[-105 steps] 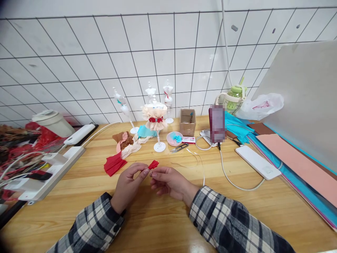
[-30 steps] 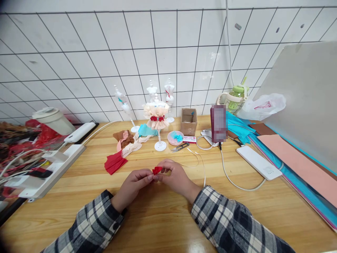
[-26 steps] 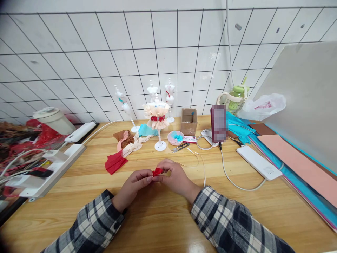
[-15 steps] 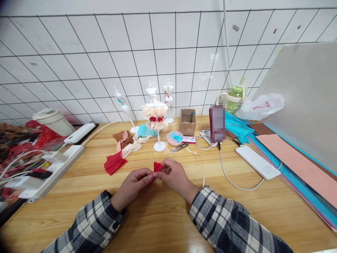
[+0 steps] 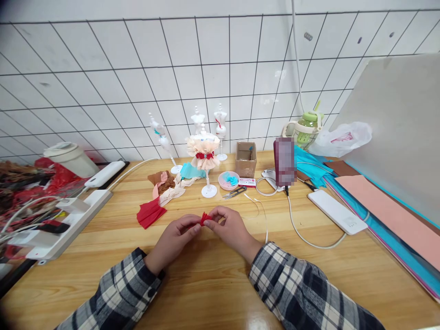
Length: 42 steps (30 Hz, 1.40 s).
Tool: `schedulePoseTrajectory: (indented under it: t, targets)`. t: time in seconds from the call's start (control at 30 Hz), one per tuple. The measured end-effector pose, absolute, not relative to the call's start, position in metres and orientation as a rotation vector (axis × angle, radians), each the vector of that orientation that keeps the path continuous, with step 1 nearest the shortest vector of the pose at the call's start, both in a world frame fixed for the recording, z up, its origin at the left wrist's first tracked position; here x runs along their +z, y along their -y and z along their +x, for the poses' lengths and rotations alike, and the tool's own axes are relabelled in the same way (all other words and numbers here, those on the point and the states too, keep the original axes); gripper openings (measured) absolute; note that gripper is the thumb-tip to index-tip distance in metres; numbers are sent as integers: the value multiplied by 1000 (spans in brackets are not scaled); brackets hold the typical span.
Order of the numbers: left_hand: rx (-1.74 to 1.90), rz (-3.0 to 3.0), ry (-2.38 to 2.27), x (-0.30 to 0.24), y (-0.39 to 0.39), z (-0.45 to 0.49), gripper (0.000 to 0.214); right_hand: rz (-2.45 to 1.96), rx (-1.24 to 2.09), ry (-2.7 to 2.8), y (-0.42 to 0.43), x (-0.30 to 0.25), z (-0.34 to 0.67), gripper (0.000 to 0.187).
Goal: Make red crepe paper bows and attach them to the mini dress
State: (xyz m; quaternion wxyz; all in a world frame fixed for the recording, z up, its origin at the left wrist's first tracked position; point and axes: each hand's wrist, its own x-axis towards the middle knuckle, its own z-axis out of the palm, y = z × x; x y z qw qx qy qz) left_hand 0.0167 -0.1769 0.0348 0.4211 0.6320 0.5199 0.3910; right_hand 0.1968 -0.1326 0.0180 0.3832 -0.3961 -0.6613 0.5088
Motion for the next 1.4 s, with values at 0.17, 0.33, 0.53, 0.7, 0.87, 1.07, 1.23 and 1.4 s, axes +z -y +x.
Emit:
schedulePoseTrajectory:
  t: [0.17, 0.33, 0.53, 0.7, 0.87, 1.07, 1.23, 1.4]
  targets:
    - [1057, 1414, -1403, 31, 174, 18, 18, -971, 1433, 1591, 135, 18, 193, 25]
    - [1088, 1230, -1401, 31, 173, 17, 21, -960, 1482, 1590, 136, 18, 193, 30]
    - [1091, 1118, -1325, 32, 174, 16, 23, -984, 1453, 1615, 139, 18, 193, 33]
    - [1109, 1120, -1318, 29, 174, 19, 25, -983, 1603, 1587, 140, 14, 189, 25]
    - [1106, 1104, -1342, 29, 175, 20, 25, -1030, 1310, 1748, 140, 20, 193, 31]
    - [959, 1236, -1296, 33, 176, 21, 25, -789, 918, 2171, 141, 27, 202, 63]
    - [912, 1292, -1350, 31, 176, 18, 29, -811, 873, 2096, 136, 22, 203, 16]
    - [939, 1274, -1356, 31, 175, 18, 28, -866, 1031, 1957, 134, 22, 203, 22]
